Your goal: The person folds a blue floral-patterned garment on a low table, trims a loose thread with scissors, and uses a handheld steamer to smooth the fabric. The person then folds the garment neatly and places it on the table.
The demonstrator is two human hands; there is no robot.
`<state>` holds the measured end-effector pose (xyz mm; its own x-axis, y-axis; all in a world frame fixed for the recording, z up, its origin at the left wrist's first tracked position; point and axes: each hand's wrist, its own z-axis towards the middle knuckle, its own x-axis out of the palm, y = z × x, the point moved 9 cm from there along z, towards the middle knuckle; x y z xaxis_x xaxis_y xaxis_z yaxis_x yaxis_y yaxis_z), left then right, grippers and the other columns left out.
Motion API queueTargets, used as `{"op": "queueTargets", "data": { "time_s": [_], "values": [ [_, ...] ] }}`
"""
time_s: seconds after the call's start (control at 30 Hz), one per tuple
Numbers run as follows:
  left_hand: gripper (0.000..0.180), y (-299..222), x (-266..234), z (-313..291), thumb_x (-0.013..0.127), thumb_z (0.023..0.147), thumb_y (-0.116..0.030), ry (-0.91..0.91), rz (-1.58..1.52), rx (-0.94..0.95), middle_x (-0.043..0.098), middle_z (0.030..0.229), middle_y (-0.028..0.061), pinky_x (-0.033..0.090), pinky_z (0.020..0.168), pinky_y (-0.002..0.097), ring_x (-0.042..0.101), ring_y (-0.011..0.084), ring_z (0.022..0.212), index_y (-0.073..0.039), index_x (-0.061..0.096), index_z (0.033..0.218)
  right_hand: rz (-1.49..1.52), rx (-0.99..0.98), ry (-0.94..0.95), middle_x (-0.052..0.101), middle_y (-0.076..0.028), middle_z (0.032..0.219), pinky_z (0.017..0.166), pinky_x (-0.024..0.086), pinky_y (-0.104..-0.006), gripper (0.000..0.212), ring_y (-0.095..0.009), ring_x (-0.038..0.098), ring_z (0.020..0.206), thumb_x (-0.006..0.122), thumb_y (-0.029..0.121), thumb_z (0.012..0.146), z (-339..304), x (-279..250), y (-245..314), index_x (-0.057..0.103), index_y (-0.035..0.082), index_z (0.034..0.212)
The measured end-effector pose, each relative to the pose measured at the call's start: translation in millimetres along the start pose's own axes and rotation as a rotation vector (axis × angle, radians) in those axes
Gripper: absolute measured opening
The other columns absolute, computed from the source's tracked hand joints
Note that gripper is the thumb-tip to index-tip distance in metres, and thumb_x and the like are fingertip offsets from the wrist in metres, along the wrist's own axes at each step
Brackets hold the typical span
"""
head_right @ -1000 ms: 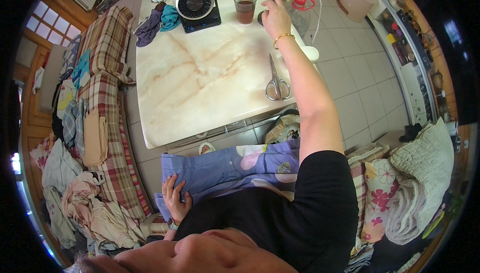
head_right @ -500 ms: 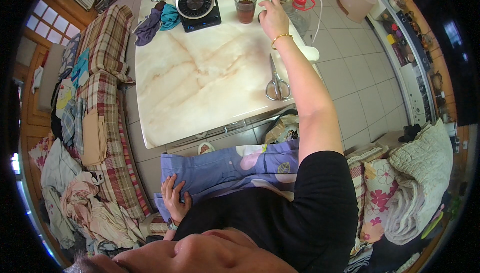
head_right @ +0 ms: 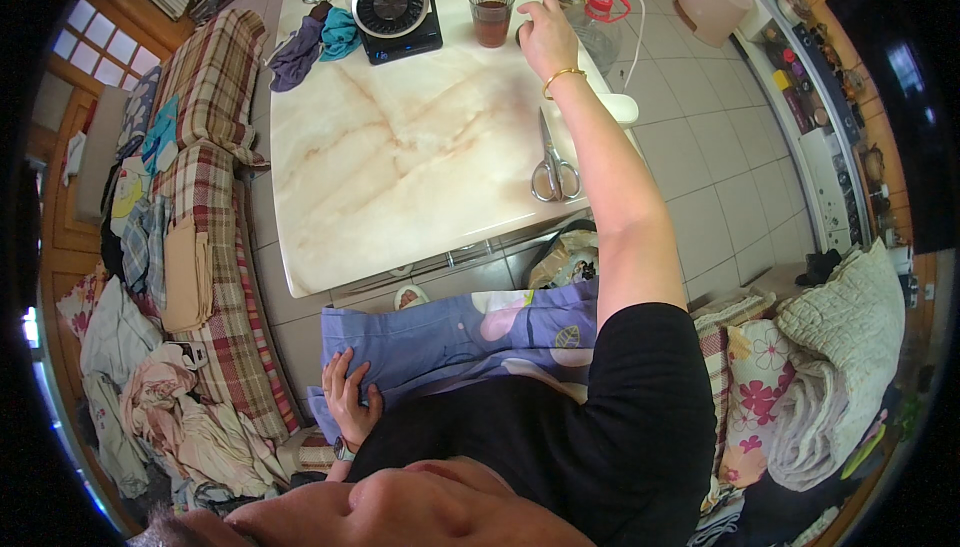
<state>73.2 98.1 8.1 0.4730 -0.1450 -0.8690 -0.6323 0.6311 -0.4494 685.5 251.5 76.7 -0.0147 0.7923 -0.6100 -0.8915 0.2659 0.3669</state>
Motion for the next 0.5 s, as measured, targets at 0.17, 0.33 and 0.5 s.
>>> {"op": "queueTargets", "data": {
  "time_s": [0.17,0.33,0.5],
  "values": [
    [0.039,1,1,0,0.066,0.074,-0.006,0.003,0.002,0.0,0.059,0.14,0.0161,0.03,0.117,0.0547,0.049,0.0378,0.136,-0.009,0.067,0.113,-0.01,-0.018,-0.011,0.052,-0.006,0.151,0.081,0.056,-0.0383,0.018,-0.024,0.071,0.091,0.064,0.008,0.087,0,-1,-1,0.07,0.014,0.104],
    [0.039,1,0,0,0.065,0.075,-0.006,0.006,-0.002,-0.002,0.058,0.141,0.0158,0.03,0.117,0.0547,0.049,0.0378,0.136,-0.009,0.067,0.114,-0.011,-0.009,-0.004,0.052,-0.006,0.151,0.08,0.056,-0.038,0.018,-0.023,0.071,0.091,0.064,0.008,0.088,0,-3,2,0.07,0.014,0.104],
    [0.039,-1,-1,0,0.066,0.076,-0.005,0.01,-0.004,-0.005,0.058,0.141,0.0159,0.03,0.117,0.0547,0.049,0.0382,0.136,-0.009,0.067,0.114,0.044,-0.044,-0.017,0.054,-0.006,0.15,0.078,0.056,-0.0369,0.018,-0.023,0.071,0.089,0.063,0.007,0.088,-9,-13,13,0.07,0.013,0.103]
  ]
}}
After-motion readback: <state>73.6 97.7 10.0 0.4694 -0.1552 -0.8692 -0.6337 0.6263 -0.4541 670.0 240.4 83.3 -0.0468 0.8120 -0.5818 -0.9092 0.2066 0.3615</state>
